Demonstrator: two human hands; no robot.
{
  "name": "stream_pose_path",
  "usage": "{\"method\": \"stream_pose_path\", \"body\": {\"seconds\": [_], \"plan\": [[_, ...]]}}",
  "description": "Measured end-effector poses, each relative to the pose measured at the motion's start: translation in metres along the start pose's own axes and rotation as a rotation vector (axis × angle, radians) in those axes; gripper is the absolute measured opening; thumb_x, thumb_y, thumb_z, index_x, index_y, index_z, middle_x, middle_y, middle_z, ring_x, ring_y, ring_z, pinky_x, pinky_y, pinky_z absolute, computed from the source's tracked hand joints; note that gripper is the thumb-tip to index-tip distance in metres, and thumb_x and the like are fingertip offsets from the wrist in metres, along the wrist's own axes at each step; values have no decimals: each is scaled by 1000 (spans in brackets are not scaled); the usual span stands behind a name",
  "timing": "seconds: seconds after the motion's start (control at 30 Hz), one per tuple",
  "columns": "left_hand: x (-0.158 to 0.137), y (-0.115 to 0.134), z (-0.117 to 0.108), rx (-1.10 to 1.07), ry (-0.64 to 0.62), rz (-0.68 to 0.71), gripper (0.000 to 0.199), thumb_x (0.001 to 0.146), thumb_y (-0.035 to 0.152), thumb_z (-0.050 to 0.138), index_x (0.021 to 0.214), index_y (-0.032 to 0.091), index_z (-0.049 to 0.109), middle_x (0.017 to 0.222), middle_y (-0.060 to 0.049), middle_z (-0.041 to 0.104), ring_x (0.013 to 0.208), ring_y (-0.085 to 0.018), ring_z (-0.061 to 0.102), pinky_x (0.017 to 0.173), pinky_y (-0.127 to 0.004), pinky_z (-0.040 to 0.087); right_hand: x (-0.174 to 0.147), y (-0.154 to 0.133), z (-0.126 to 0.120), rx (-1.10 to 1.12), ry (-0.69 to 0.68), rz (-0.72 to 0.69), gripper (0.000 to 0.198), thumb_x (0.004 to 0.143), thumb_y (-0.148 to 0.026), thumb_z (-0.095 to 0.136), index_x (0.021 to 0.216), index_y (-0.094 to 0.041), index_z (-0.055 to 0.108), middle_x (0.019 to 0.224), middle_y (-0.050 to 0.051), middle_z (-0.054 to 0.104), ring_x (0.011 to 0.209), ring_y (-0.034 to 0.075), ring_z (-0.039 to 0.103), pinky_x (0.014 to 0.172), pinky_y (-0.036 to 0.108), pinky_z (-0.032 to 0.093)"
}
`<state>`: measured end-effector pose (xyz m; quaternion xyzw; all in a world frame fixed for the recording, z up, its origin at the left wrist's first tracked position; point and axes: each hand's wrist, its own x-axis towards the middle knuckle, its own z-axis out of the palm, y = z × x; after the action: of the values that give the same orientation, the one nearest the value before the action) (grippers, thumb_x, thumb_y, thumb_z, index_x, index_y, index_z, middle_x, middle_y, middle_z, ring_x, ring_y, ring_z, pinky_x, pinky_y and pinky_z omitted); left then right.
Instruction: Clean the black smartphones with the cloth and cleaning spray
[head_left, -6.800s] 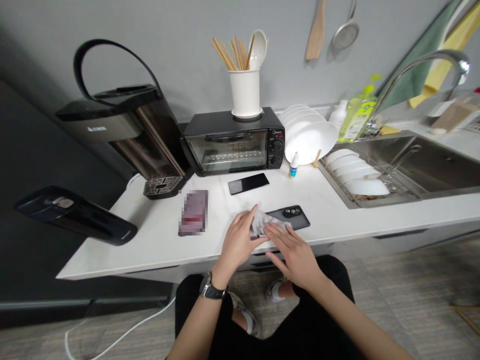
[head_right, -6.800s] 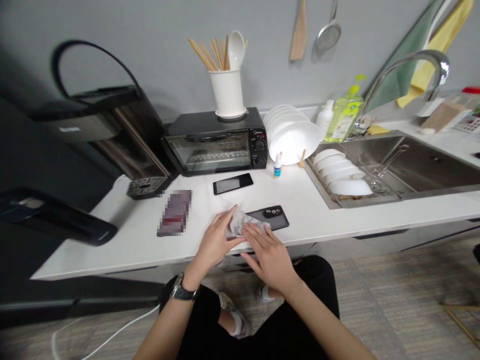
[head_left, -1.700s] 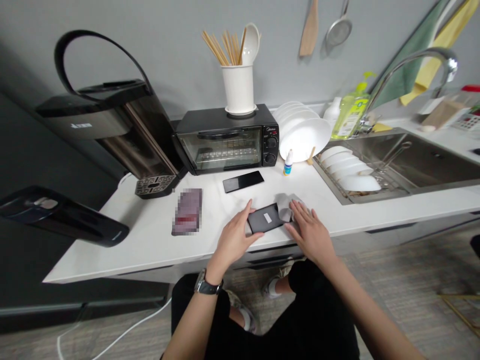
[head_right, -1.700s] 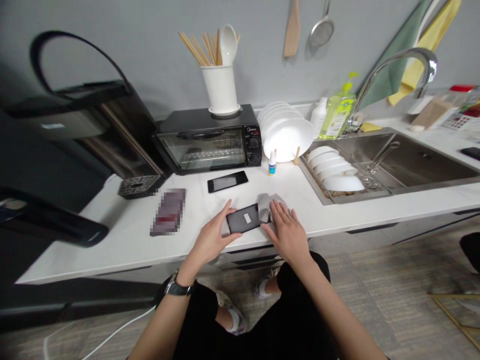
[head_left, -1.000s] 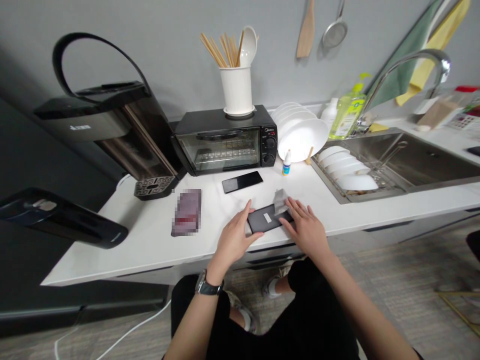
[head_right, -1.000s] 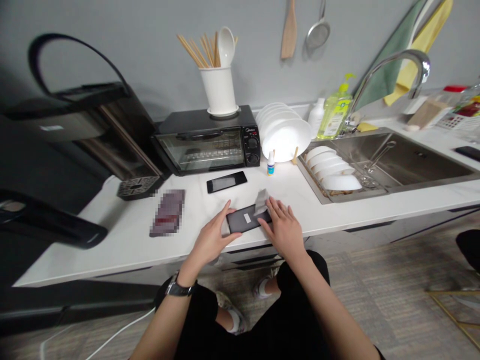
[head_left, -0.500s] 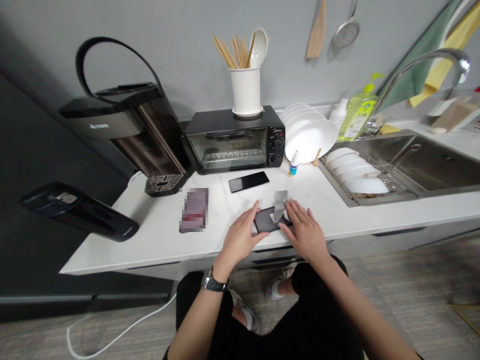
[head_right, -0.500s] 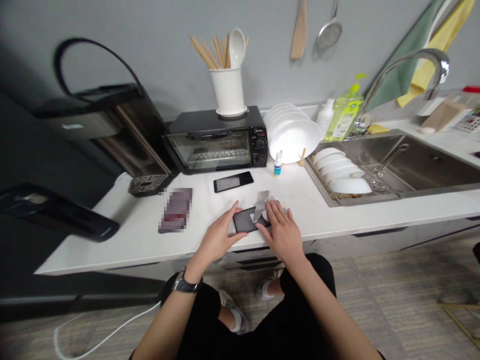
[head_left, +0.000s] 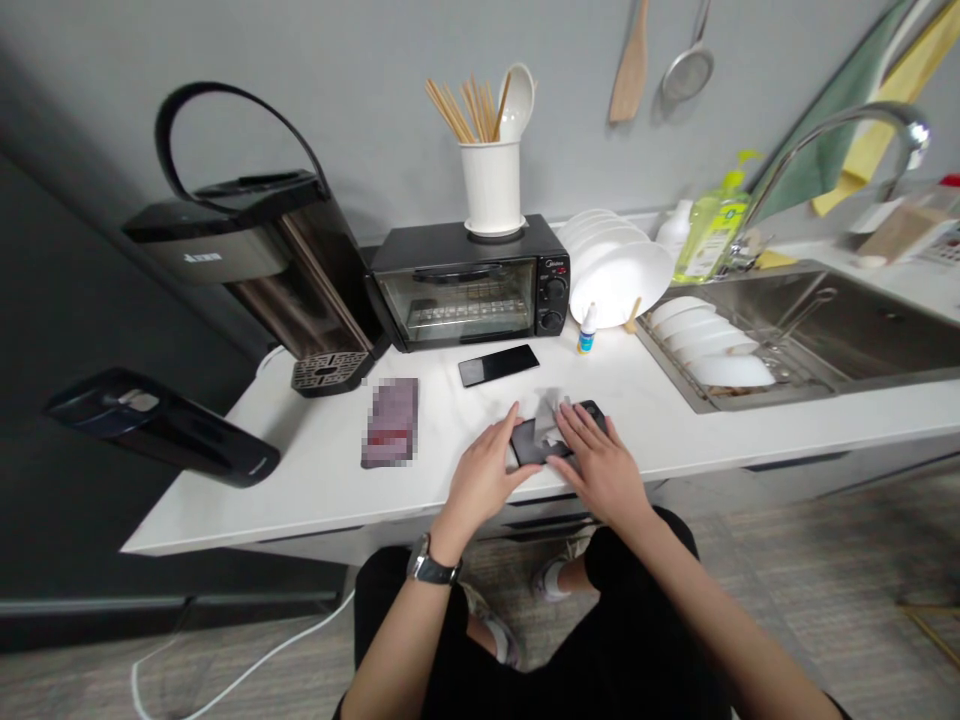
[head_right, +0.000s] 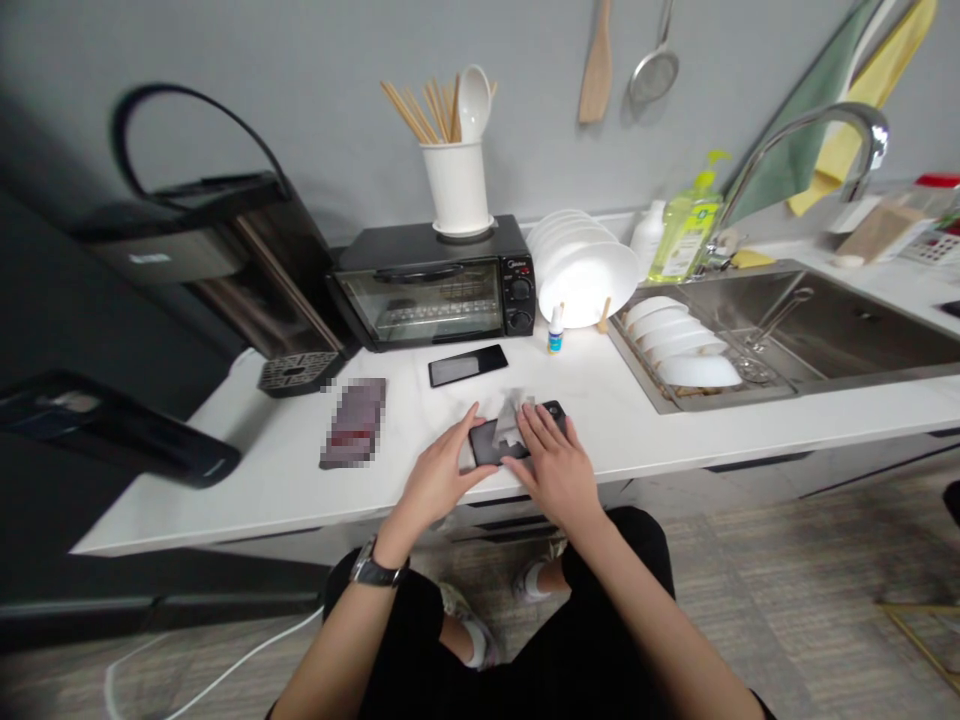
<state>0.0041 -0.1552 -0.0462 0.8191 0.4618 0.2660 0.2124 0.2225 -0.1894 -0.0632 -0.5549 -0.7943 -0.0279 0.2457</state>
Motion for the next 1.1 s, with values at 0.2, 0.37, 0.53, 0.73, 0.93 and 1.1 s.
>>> {"method": "stream_pose_path", "body": {"seconds": [0.2, 0.37, 0.53, 0.73, 0.93, 1.1], "plan": [[2, 2, 1, 2, -6, 6, 100, 90, 31, 77, 168, 32, 15, 155, -10, 58, 139, -30, 58, 119, -52, 44, 2, -13, 3, -1, 35, 2, 71, 104, -59, 50, 157, -11, 47, 164, 19, 42, 155, 37, 36, 125, 63, 31], [1, 1, 0, 18, -18, -13, 93, 87, 7, 63, 167, 27, 21, 155, -13, 56, 138, -29, 58, 115, -48, 50, 1, -53, 8, 216, -77, -179, 75, 101, -64, 53, 157, -15, 47, 161, 16, 48, 151, 32, 45, 124, 58, 37], [-1, 3, -1, 32, -22, -13, 96, 89, 22, 73, 167, 29, 19, 156, -12, 55, 140, -30, 56, 117, -50, 47, -17, -19, -1, 73, -37, -136, 70, 107, -53, 47, 166, -20, 30, 164, 14, 44, 153, 30, 42, 124, 58, 36], [3, 6, -1, 23, -8, 22, 100, 88, 36, 80, 167, 31, 19, 151, -10, 59, 139, -29, 57, 119, -51, 44, -22, 39, -7, -87, 80, 132, 69, 108, -54, 42, 164, -15, 34, 164, 15, 44, 152, 35, 42, 122, 62, 35], [4, 3, -1, 7, -40, 23, 90, 92, 24, 72, 167, 28, 21, 154, -13, 56, 141, -29, 56, 120, -51, 44, 3, -24, 7, 113, 13, -32, 71, 103, -60, 52, 155, -13, 49, 160, 17, 49, 152, 35, 43, 124, 61, 35], [1, 5, -1, 41, -46, 14, 89, 92, 16, 66, 167, 29, 20, 154, -13, 55, 141, -29, 55, 119, -50, 45, 0, -38, 6, 188, -62, -182, 68, 104, -57, 50, 157, -14, 47, 158, 16, 53, 149, 29, 49, 124, 54, 39]]}}
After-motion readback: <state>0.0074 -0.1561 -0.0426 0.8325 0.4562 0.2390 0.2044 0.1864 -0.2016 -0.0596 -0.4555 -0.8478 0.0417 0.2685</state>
